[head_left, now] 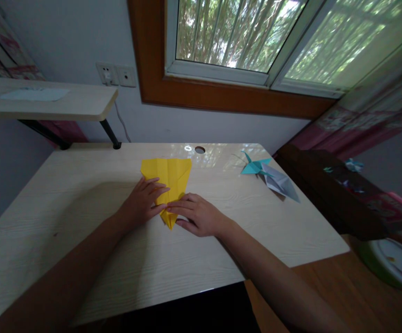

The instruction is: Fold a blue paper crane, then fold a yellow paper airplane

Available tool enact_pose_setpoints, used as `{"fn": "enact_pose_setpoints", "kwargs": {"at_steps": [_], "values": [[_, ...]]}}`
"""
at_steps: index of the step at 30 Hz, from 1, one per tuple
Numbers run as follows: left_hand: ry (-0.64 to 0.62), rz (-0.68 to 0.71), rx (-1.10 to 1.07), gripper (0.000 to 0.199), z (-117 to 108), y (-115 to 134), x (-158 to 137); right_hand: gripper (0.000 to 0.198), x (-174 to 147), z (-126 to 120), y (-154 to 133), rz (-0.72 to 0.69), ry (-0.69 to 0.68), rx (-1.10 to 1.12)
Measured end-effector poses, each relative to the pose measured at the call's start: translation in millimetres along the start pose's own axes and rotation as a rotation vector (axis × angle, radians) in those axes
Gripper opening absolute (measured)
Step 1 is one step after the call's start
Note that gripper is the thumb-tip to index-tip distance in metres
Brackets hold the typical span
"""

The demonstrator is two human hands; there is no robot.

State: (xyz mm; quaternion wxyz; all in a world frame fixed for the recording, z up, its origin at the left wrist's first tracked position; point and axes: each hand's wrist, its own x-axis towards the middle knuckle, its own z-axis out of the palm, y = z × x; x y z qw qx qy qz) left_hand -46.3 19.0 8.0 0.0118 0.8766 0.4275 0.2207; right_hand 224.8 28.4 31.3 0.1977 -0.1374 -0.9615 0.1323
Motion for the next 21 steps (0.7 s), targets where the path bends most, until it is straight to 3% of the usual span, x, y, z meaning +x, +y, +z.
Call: {"fn": "enact_pose_setpoints", "kwargs": {"at_steps": [3, 8, 21], "values": [[-0.001, -0.008, -0.007, 0.052, 0, 1, 0, 0.046, 0, -1, -2, 0.008, -0.008, -0.013], [0.009, -0.04, 0.018, 0.055, -1, 1, 2, 0.037, -2, 0, -3, -0.018, -0.035, -0.052], [-0.034, -0.122, -0.045, 0.055, -1, -17, -1, 0.027, -7, -1, -2, -0.038, 0.012, 0.071]]}}
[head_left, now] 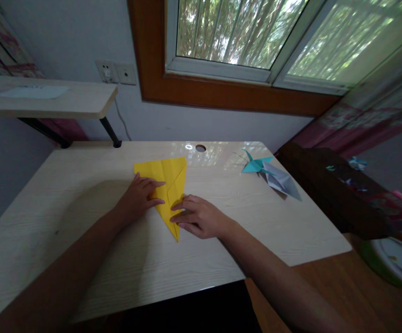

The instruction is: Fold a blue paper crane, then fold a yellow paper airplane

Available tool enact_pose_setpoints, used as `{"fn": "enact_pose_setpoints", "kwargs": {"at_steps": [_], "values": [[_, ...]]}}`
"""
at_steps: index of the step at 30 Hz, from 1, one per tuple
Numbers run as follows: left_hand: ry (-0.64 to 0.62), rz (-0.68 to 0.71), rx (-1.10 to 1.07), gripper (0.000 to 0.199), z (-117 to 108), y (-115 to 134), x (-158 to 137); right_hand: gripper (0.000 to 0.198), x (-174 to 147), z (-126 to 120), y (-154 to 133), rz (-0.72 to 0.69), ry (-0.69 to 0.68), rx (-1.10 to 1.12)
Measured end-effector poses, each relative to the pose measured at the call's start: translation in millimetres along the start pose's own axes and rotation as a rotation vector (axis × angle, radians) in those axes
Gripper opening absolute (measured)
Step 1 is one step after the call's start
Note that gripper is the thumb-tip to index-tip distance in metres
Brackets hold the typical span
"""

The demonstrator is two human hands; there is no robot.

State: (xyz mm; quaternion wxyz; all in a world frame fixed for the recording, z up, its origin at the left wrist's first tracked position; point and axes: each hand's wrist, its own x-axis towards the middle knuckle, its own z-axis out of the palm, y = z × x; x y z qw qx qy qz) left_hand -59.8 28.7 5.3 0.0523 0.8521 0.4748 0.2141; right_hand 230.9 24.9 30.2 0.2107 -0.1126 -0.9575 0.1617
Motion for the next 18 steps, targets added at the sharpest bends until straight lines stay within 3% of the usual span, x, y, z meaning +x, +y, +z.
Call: {"fn": "enact_pose_setpoints", "kwargs": {"at_steps": [6, 13, 18], "values": [[-0.006, 0.044, -0.035, 0.046, 0, -5, 0, 0.025, 0, 0, 0, -0.007, 0.02, 0.011], [0.074, 0.067, -0.063, 0.028, 6, 1, 7, 0.025, 2, 0, 0, -0.005, 0.02, 0.038], [0.095, 0.102, -0.084, 0.028, 9, 6, 14, 0.027, 3, 1, 0, -0.02, 0.051, 0.057]]}}
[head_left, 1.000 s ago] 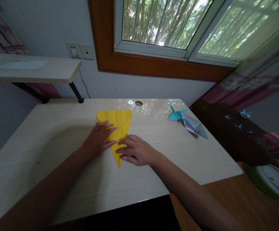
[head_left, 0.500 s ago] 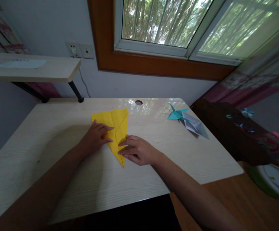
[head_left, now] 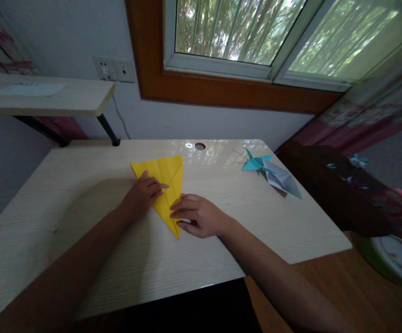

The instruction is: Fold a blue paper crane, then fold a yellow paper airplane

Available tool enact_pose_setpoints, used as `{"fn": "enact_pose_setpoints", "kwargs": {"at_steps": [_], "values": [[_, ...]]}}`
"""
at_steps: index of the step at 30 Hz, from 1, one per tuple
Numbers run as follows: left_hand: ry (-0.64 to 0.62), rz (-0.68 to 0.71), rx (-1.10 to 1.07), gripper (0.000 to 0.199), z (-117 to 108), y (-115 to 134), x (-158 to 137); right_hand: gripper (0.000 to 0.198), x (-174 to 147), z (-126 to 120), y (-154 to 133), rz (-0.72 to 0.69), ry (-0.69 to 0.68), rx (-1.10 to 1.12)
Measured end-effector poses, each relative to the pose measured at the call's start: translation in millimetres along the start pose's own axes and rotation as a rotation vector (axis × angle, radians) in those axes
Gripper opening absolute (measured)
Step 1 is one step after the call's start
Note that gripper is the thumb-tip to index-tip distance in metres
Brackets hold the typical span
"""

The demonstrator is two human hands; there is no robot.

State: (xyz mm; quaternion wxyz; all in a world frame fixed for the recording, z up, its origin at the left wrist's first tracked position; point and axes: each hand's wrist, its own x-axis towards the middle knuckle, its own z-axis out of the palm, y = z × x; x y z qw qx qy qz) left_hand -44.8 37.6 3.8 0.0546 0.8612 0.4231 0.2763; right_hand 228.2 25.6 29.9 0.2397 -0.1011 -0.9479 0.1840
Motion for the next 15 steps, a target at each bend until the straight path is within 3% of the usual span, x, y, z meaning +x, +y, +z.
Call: {"fn": "enact_pose_setpoints", "kwargs": {"at_steps": [7, 15], "values": [[0.017, 0.008, 0.007, 0.028, 1, 1, 1, 0.035, 1, 3, 0, 0.012, 0.008, -0.009], [0.011, -0.015, 0.006, 0.028, 2, 1, 2, 0.058, -2, 11, 4, 0.118, -0.041, -0.147]]}}
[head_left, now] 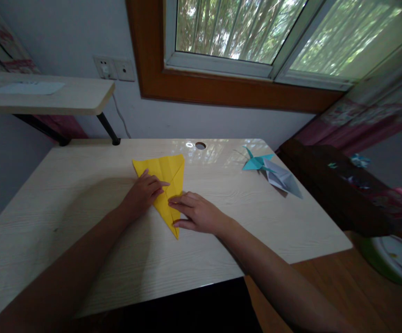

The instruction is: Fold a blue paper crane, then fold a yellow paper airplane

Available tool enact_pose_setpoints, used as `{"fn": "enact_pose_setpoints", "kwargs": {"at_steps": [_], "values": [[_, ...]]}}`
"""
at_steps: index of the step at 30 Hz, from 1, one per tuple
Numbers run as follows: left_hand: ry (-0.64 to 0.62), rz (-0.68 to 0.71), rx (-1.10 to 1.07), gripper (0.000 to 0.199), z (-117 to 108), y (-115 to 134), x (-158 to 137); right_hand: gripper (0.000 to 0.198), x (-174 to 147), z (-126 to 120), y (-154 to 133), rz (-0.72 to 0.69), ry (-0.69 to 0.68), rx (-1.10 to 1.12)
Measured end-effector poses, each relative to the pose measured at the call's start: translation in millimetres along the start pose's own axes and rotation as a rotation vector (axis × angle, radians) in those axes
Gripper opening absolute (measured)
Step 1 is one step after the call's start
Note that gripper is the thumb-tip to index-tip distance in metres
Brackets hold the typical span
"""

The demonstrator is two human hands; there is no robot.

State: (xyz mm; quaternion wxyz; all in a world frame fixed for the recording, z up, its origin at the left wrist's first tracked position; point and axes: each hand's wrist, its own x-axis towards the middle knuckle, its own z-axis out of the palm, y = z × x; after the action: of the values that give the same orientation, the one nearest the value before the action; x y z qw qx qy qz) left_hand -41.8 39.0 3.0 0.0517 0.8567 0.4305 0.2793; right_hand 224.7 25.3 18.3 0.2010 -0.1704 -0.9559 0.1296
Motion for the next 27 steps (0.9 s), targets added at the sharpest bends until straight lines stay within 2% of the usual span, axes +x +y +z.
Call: {"fn": "enact_pose_setpoints", "kwargs": {"at_steps": [6, 13, 21, 27], "values": [[-0.006, -0.02, 0.003, 0.026, 1.6, 0.0, 1.0, 0.063, 0.1, 0.6, 0.6, 0.028, -0.005, -0.002], [-0.016, -0.017, 0.011, 0.026, 2.6, 0.7, 1.8, 0.055, 0.6, -1.2, 0.6, 0.011, -0.041, -0.03], [-0.016, -0.029, 0.002, 0.025, 5.1, -3.0, 1.6, 0.065, 2.2, -0.1, 2.7, 0.019, -0.024, 0.029], [-0.015, -0.023, 0.005, 0.026, 4.4, -1.4, 2.5, 0.055, 1.9, 0.0, 2.8, 0.002, -0.018, 0.026]]}}
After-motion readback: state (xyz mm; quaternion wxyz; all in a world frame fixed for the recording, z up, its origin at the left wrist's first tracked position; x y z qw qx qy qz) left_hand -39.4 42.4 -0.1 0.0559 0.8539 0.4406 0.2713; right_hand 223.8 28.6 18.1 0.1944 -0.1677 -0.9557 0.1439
